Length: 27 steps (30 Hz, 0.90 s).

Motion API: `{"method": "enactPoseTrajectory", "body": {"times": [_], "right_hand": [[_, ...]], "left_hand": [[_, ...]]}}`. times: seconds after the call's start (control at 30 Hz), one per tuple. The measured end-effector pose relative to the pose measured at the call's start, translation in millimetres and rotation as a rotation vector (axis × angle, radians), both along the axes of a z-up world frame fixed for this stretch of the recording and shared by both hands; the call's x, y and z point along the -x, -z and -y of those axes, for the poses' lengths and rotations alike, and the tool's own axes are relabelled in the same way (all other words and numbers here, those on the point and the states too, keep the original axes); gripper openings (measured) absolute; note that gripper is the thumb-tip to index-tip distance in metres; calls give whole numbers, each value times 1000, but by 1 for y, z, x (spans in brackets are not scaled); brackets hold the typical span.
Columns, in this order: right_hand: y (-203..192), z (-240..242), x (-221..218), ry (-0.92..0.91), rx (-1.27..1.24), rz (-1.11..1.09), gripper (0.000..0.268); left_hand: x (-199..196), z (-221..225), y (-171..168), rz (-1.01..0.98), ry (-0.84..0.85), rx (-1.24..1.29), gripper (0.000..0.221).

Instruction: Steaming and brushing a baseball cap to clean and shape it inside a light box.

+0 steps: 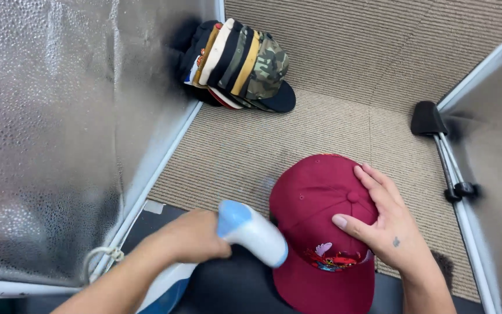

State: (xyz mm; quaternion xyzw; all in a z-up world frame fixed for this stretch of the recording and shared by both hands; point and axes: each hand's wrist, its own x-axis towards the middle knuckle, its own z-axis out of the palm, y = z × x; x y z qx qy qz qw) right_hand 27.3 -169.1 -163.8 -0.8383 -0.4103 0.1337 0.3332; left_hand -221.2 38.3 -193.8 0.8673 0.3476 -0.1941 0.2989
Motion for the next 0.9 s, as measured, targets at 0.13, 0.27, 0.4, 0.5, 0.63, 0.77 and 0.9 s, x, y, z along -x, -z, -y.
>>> {"method": "enactPoseTrajectory", "body": {"times": [0.13, 0.27, 0.4, 0.5, 0.63, 0.77, 0.9], "right_hand": [[5, 0, -7, -38, -77, 68, 96], [7, -1, -6, -51, -44, 57, 96], [5, -2, -5, -31, -23, 82, 96], [8, -3, -9, -22, -41, 66, 94], [4, -7, -4, 48, -46, -11, 91], [8, -4, -8, 13, -71, 53, 90], [7, -4, -6, -7, -63, 53, 94]], "left_hand": [[7, -16, -9, 240, -454, 368, 13], [-5, -10, 4, 332, -710, 646, 28], [-36, -36, 22, 342, -698, 703, 34], [-71, -63, 0, 316, -584, 760, 30], [-101, -76, -4, 266, -489, 685, 43], [-80, -67, -10, 248, -496, 686, 39], [-38, -53, -10, 206, -480, 639, 24]]}}
